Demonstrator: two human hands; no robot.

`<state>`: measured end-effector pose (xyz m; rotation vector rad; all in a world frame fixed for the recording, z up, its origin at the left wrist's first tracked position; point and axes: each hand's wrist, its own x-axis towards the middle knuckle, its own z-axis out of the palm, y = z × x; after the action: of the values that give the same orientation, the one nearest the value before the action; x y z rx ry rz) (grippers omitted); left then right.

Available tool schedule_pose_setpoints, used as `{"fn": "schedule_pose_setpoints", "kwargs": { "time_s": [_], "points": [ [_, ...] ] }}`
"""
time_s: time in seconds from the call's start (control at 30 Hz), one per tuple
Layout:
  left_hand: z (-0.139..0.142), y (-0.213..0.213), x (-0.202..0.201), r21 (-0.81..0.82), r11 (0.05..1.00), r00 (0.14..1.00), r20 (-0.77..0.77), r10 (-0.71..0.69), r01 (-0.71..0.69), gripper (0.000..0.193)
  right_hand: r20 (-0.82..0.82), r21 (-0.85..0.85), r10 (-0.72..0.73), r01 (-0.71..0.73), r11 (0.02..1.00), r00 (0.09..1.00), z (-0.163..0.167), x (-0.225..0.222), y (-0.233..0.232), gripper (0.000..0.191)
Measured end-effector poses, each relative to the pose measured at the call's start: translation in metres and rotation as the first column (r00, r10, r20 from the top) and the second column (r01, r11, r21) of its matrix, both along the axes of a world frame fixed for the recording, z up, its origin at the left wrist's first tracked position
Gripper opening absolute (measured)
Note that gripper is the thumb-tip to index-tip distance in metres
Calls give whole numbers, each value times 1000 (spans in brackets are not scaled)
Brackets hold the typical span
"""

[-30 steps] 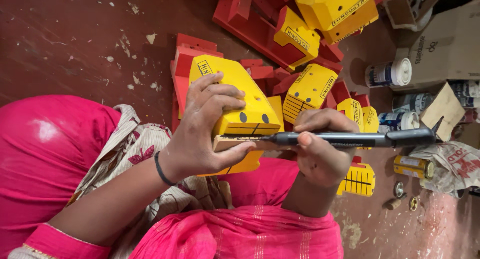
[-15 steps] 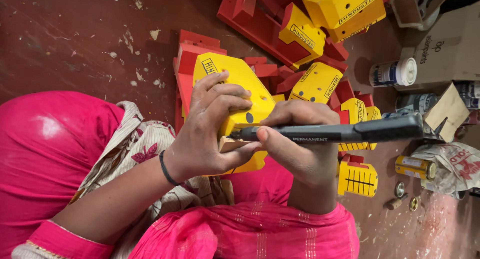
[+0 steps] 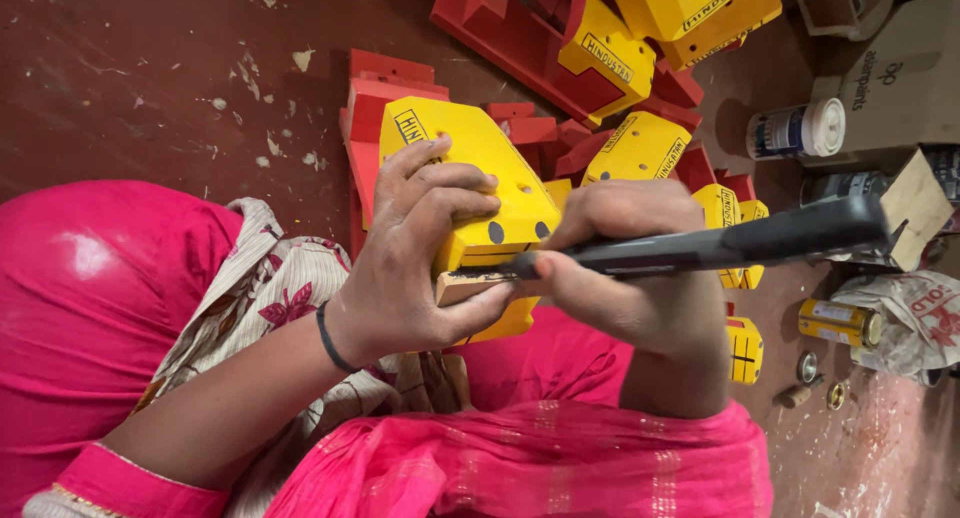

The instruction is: The person marks details on yellow plastic toy train parts using a black marker and a small wooden straightedge. They draw lines and dots on the front and side surfaces of the parts, then place the finished pieces aside.

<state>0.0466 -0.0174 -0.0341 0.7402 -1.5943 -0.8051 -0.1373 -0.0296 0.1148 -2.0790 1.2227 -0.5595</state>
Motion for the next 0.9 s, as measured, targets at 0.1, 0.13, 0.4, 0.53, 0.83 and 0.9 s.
{"fn": "schedule_pose_setpoints", "kwargs": {
  "time_s": [0.1,0.13,0.4,0.53,0.83,0.9],
  "points": [
    [0,0,1,-6,1000,1000,3,-1,1,59,-73,12,-29,30,999,997,8,-13,-1,16],
    [0,0,1,-6,1000,1000,1,-3,3,59,-100,4,-47,47,999,994,11,-16,1,16],
    [-2,0,1,-15,1000,1000,18,20,-19,61,23,-34,-41,42,999,999,5,-7,8,15],
    [-2,1,2,-11,1000,1000,22,18,-18,62,-23,-44,-20,19,999,1000,0,-2,7,12],
    [-2,2,0,-36,999,999,32,37,-36,63,-199,-85,20,-38,996,980,8,-28,0,13],
    [-2,2,0,-36,999,999,31,41,-40,62,-232,-99,-56,33,995,971,11,-40,3,13]
  ]
}}
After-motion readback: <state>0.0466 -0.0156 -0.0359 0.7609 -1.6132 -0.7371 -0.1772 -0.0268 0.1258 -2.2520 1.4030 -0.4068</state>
